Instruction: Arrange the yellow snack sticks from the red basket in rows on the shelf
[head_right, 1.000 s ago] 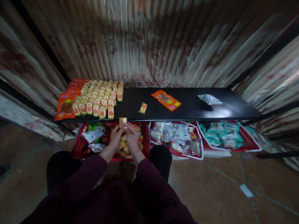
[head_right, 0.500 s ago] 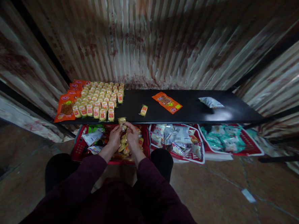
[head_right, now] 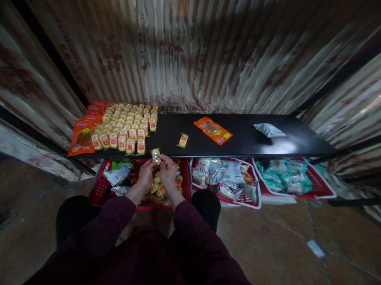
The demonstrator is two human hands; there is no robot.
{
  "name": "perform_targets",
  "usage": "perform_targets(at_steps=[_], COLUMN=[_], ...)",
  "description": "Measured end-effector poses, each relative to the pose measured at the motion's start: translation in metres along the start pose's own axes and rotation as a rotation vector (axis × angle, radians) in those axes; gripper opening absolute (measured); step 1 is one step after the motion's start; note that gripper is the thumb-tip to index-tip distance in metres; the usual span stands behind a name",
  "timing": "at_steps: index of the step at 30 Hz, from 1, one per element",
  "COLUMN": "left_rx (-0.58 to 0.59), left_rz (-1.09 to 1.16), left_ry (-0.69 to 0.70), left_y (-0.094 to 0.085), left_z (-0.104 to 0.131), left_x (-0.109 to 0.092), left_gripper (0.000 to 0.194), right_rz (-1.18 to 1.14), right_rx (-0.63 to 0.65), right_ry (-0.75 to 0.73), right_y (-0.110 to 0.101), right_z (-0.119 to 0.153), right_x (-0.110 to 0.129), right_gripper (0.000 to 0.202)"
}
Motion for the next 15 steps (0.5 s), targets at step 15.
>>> perform_targets(at_steps=[15], left_rx=[0.023], left_rz=[0.002], left_ry=[-0.003], left_y=[0.009], left_z=[-0.002], left_x=[-0.014], left_gripper=[0.034], right_rz=[0.404], right_rx=[0.114], right_ry=[-0.367], right_y=[0.015], right_z=[-0.004], right_x=[0.021], right_gripper=[0.038])
Point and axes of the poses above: each hand's wrist, its own z-axis away from the middle knuckle, its own y-axis out of the palm, x = y × z, the point moved 6 cm from there along -z, towards the middle knuckle, and after that the axes turned 14 degrees about -x, right-handed, at the moved point
